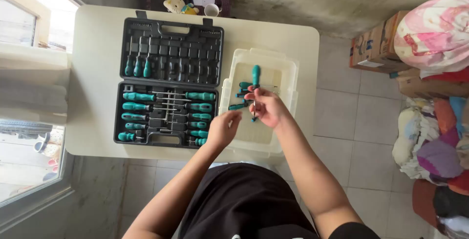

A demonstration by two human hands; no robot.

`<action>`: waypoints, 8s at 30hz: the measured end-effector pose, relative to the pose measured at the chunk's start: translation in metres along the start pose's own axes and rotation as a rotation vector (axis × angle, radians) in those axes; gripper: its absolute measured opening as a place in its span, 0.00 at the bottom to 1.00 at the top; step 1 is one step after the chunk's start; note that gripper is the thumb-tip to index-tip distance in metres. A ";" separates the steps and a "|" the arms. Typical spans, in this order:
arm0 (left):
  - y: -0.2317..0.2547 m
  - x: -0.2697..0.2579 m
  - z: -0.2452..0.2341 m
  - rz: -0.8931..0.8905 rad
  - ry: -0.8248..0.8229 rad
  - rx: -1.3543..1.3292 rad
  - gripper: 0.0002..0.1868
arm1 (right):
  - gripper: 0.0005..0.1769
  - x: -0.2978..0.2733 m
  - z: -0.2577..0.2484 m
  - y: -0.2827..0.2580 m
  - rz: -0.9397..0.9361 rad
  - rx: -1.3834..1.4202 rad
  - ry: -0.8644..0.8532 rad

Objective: The person removes screwdrivers from a plastic container, inspects them, and places them into designated slots in a black toolbox. The person repeats this process for several screwdrivers, ensuring each is placed correctly in the toolbox.

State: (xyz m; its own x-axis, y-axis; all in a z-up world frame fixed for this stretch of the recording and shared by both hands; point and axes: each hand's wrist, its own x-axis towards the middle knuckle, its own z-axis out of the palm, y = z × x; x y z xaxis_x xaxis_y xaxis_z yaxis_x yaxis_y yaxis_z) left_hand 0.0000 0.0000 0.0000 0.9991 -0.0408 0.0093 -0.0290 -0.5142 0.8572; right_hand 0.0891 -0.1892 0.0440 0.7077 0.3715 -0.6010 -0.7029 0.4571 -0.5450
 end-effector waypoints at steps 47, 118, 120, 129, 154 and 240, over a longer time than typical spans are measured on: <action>0.300 -0.019 -0.147 0.424 0.264 -0.871 0.18 | 0.27 -0.244 0.112 -0.028 -0.319 -0.052 -0.697; -0.047 -0.010 0.026 0.324 0.135 0.668 0.16 | 0.26 0.067 -0.028 0.014 -0.245 -1.841 0.390; -0.045 -0.009 0.025 0.320 0.115 0.699 0.18 | 0.35 0.091 -0.044 0.008 -0.194 -1.884 0.312; -0.045 -0.012 0.028 0.261 0.075 0.719 0.17 | 0.18 0.100 -0.052 0.013 -0.115 -1.943 0.280; 0.143 0.019 -0.045 0.016 0.062 -0.479 0.20 | 0.16 -0.146 0.058 -0.038 -0.811 0.175 -0.048; 0.295 0.007 -0.090 -0.080 -0.098 -0.879 0.25 | 0.20 -0.217 0.080 -0.050 -0.526 -0.006 -0.479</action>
State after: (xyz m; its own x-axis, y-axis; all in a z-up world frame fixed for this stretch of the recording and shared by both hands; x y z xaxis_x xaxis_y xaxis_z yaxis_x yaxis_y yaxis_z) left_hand 0.0015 -0.0750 0.2989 0.9890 -0.1267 -0.0768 0.1144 0.3235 0.9393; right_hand -0.0230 -0.2280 0.2484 0.9062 0.4177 0.0651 -0.2586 0.6695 -0.6963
